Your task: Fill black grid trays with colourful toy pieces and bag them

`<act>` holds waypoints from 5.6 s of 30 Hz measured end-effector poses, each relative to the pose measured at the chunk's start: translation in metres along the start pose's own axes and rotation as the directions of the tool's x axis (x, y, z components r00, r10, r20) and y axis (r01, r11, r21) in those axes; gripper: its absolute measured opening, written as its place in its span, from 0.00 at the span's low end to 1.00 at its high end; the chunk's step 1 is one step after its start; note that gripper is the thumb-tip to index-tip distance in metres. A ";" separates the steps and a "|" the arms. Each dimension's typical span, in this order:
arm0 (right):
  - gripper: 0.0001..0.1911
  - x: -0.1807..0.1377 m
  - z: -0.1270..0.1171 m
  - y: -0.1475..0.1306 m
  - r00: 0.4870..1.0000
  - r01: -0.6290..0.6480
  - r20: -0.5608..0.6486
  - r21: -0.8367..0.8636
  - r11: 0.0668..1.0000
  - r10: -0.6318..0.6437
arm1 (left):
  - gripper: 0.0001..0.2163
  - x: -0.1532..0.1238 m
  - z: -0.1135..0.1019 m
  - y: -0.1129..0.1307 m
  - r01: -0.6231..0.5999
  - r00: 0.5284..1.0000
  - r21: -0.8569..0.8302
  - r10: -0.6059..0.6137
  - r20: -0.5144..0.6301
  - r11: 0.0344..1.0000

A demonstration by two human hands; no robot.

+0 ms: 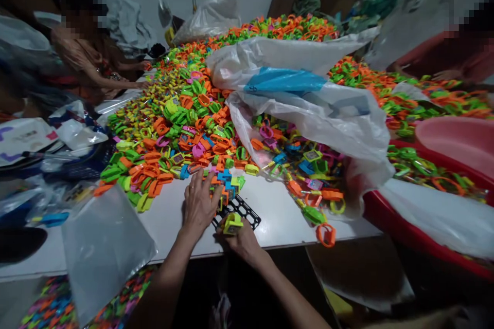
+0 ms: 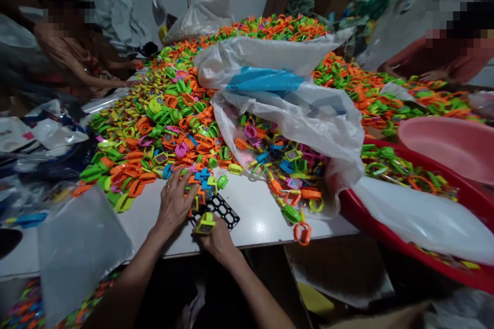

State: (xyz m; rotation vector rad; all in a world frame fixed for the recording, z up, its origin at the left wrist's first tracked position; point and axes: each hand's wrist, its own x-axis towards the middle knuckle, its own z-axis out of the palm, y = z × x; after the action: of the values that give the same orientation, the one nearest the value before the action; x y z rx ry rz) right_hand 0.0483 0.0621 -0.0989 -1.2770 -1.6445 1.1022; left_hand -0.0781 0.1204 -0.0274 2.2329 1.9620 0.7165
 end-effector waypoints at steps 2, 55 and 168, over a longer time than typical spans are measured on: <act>0.05 -0.002 0.002 0.003 0.998 0.055 0.017 -0.140 0.989 -0.054 | 0.20 -0.002 0.000 -0.001 -0.012 1.000 -0.005 0.012 0.001 1.000; 0.04 0.005 -0.049 -0.013 0.999 -0.047 -0.026 -0.021 0.999 0.047 | 0.12 -0.021 0.012 -0.007 -0.413 0.904 -0.184 0.379 -0.197 0.892; 0.07 0.015 -0.105 0.014 0.988 0.147 0.154 -0.872 0.467 -0.023 | 0.15 -0.019 0.006 0.008 -0.609 0.751 0.119 0.618 -0.232 0.784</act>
State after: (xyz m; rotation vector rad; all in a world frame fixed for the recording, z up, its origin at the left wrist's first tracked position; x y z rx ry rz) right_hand 0.1471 0.0969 -0.0765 -1.7223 -2.4966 0.1482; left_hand -0.0702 0.1022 -0.0352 2.9705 1.2745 1.0895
